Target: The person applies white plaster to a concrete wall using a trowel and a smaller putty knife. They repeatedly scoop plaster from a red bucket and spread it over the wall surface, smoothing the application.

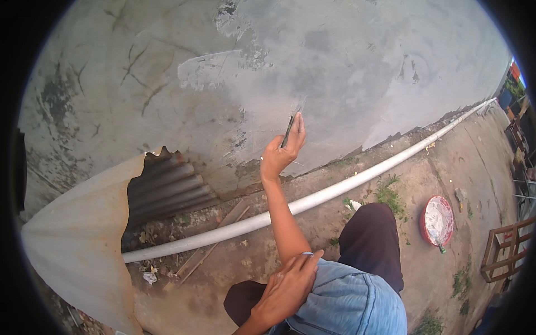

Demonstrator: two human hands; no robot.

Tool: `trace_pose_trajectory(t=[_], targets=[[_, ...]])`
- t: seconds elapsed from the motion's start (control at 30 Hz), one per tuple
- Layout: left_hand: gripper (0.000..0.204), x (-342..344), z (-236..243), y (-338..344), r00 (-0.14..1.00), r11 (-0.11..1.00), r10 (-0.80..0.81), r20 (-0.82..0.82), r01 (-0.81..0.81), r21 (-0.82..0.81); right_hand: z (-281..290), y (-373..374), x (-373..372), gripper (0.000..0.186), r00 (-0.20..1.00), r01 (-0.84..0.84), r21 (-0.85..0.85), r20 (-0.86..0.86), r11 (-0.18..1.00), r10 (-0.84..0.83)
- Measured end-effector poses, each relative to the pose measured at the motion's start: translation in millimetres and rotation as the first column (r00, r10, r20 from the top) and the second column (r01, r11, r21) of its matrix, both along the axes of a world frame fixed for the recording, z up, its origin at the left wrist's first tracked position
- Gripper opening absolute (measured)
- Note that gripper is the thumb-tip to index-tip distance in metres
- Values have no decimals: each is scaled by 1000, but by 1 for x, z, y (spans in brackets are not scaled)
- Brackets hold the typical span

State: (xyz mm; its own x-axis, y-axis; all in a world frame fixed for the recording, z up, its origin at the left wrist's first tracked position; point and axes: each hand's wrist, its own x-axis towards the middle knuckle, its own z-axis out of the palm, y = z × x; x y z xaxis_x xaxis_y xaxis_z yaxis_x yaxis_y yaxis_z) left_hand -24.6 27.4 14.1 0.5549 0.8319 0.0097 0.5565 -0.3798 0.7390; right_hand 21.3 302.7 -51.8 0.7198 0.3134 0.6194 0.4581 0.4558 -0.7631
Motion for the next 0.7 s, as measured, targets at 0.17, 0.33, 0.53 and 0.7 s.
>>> trace_pose_trajectory(t=[0.17, 0.33, 0.53, 0.7], targets=[[49, -4, 8, 5, 999, 999, 38, -10, -38, 1, 20, 2, -60, 71, 984, -171, 66, -43, 983, 174], [61, -10, 12, 5, 996, 997, 77, -38, -77, 8, 21, -15, -119, 71, 918, -338, 51, 237, 940, 317], [61, -8, 11, 5, 993, 992, 115, -28, -113, 50, -41, 10, -144, 72, 822, -367, 32, 480, 930, 308], [57, -2, 2, 4, 991, 984, 128, -34, -123, 129, -89, 16, -139, 71, 648, -509, -46, 637, 860, 417]])
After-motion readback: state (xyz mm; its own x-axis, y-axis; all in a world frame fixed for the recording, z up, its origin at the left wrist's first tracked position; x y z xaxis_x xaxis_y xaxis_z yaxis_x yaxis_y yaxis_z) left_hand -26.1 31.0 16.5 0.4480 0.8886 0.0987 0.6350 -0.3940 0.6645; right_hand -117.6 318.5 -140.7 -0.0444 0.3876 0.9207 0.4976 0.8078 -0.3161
